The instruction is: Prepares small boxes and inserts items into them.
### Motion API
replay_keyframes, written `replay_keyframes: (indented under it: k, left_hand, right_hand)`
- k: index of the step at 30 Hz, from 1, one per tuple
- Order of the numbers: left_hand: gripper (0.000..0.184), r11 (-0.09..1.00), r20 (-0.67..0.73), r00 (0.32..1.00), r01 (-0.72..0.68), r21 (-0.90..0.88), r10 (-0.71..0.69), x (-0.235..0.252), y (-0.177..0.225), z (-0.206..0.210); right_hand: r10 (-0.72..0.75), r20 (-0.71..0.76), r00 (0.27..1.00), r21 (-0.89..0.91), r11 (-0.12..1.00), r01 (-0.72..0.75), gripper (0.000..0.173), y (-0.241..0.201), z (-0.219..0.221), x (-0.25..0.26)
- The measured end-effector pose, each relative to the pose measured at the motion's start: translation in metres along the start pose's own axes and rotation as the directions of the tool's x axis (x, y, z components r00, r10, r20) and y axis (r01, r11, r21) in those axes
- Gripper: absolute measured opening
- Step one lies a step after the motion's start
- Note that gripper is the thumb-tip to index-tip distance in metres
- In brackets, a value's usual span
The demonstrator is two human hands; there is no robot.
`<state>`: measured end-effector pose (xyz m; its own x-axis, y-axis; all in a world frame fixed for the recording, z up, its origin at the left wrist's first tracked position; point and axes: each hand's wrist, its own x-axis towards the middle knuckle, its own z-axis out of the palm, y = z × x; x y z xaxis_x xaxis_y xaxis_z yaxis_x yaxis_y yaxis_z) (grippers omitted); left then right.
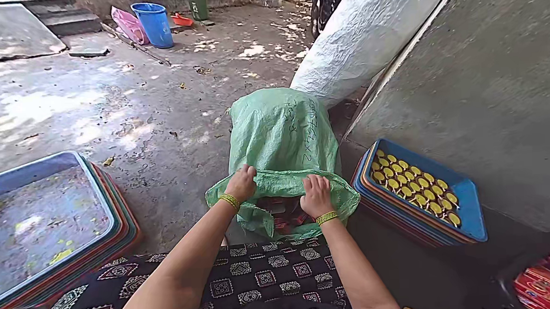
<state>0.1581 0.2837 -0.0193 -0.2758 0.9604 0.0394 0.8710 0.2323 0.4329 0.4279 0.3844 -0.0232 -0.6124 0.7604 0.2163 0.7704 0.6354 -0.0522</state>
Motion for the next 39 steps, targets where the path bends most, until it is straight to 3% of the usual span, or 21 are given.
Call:
replay_keyframes:
  k: [3,6,8,10,13,16,18,21,24,26,28,30,32,34,36,38,39]
  left_hand:
    - [0.050,0.987,0.180,0.970,-0.157,-0.032,0.160,-0.008,0.036,0.016]
    - [0.089,0.995,0.259,0.962,-0.096,0.037,0.083,-0.020,0.052,0.044]
    - [0.099,0.997,0.266,0.964,-0.016,0.076,-0.004,-0.024,0.053,0.053]
    - [0.090,0.997,0.239,0.971,0.008,0.075,-0.025,-0.022,0.047,0.056]
    - [0.066,1.000,0.192,0.981,-0.015,0.017,0.011,-0.010,0.029,0.053]
    - [0.033,0.959,0.207,0.972,-0.049,-0.278,0.109,0.001,0.011,0.045]
    - [0.035,0.852,0.262,0.958,0.036,-0.522,0.120,0.000,0.015,0.023]
    - [0.037,0.729,0.377,0.918,0.172,-0.663,0.127,-0.010,0.026,-0.017]
    - [0.023,0.564,0.535,0.836,0.383,-0.732,0.126,-0.027,0.037,-0.052]
    - [0.020,0.541,0.601,0.757,0.403,-0.738,0.256,-0.036,0.036,-0.076]
    - [0.023,0.486,0.571,0.714,0.361,-0.796,0.406,-0.038,0.033,-0.089]
    - [0.021,0.353,0.479,0.733,0.338,-0.873,0.484,-0.036,0.026,-0.096]
    - [0.029,0.235,0.364,0.810,0.284,-0.930,0.460,-0.032,0.021,-0.102]
    - [0.052,0.227,0.256,0.914,0.189,-0.955,0.315,-0.025,0.022,-0.106]
    - [0.045,0.368,0.078,0.990,0.028,-0.929,0.120,-0.012,0.026,-0.102]
    - [0.016,0.652,-0.176,0.983,-0.169,-0.739,0.055,0.001,0.024,-0.087]
    - [0.007,0.791,-0.278,0.956,-0.239,-0.563,0.091,0.006,0.021,-0.080]
  right_hand:
    - [-0.004,0.196,0.981,-0.062,0.998,0.016,0.071,-0.012,0.015,0.004]
    - [0.044,0.207,0.977,-0.037,0.999,-0.037,0.039,-0.003,0.022,0.007]
    - [0.055,0.269,0.962,0.055,0.996,-0.072,0.039,-0.002,0.009,0.003]
    - [0.043,0.307,0.951,0.216,0.970,-0.114,0.040,-0.008,-0.007,-0.006]
    - [0.074,0.122,0.990,0.477,0.870,-0.123,0.036,-0.013,-0.021,-0.024]
    - [0.103,0.074,0.992,0.653,0.747,-0.127,0.036,-0.013,-0.039,-0.041]
    - [0.111,0.127,0.986,0.728,0.664,-0.169,0.033,-0.009,-0.043,-0.051]
    - [0.079,0.249,0.965,0.824,0.507,-0.254,0.019,-0.002,-0.052,-0.061]
    - [-0.110,0.399,0.910,0.881,0.321,-0.347,0.024,0.003,-0.085,-0.075]
    - [-0.252,0.435,0.864,0.885,0.296,-0.359,0.036,0.011,-0.110,-0.081]
    - [-0.359,0.404,0.841,0.902,0.311,-0.300,0.049,0.019,-0.129,-0.080]
    - [-0.349,0.302,0.887,0.922,0.343,-0.179,0.059,0.028,-0.143,-0.072]
    - [-0.130,0.133,0.983,0.919,0.387,-0.073,0.063,0.037,-0.148,-0.053]
    - [0.138,-0.094,0.986,0.897,0.442,0.024,0.054,0.050,-0.147,-0.023]
    - [0.257,-0.343,0.904,0.783,0.609,0.124,0.036,0.063,-0.141,0.008]
    - [0.147,-0.495,0.856,0.517,0.842,0.154,0.012,0.065,-0.134,0.033]
    - [0.065,-0.479,0.876,0.363,0.923,0.130,0.009,0.061,-0.129,0.042]
